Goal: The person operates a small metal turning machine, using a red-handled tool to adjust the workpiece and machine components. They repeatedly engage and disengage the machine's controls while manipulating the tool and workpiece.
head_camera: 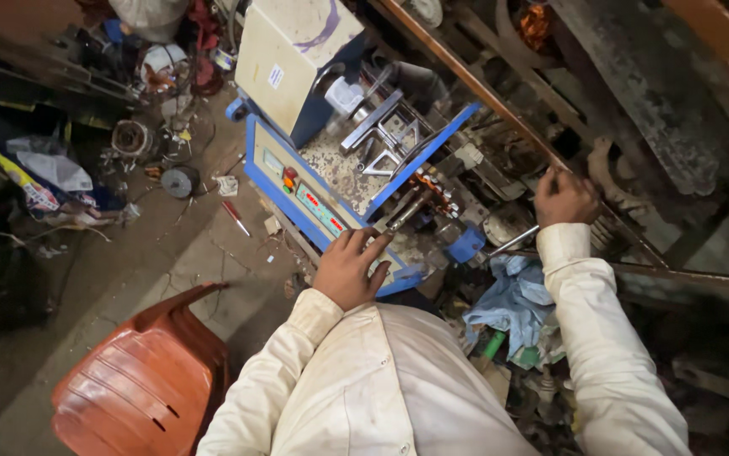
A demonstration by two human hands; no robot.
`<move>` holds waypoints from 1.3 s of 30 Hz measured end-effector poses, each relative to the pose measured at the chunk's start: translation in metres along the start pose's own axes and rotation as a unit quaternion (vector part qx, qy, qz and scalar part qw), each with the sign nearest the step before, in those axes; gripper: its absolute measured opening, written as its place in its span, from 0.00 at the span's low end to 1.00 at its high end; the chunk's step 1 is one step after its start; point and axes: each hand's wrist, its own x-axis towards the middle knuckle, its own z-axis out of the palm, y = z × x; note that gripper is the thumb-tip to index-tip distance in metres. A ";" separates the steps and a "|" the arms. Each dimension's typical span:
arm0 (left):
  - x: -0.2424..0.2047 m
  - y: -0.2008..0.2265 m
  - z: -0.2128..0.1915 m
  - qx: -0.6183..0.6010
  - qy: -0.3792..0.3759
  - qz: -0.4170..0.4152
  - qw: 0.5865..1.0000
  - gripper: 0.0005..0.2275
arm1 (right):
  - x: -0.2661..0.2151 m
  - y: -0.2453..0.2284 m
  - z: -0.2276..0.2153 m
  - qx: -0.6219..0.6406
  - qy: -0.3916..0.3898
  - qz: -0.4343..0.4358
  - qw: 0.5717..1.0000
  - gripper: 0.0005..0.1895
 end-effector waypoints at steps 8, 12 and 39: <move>0.001 0.002 0.002 0.007 0.018 -0.004 1.000 0.20 | -0.001 -0.002 -0.003 0.012 0.010 0.000 1.000 0.12; 0.001 0.005 0.002 0.004 0.034 -0.002 0.999 0.20 | 0.000 -0.003 -0.005 0.032 0.005 0.006 0.999 0.10; 0.000 0.016 0.012 0.043 0.100 -0.032 0.994 0.18 | 0.006 -0.004 -0.018 0.121 -0.006 -0.024 0.992 0.16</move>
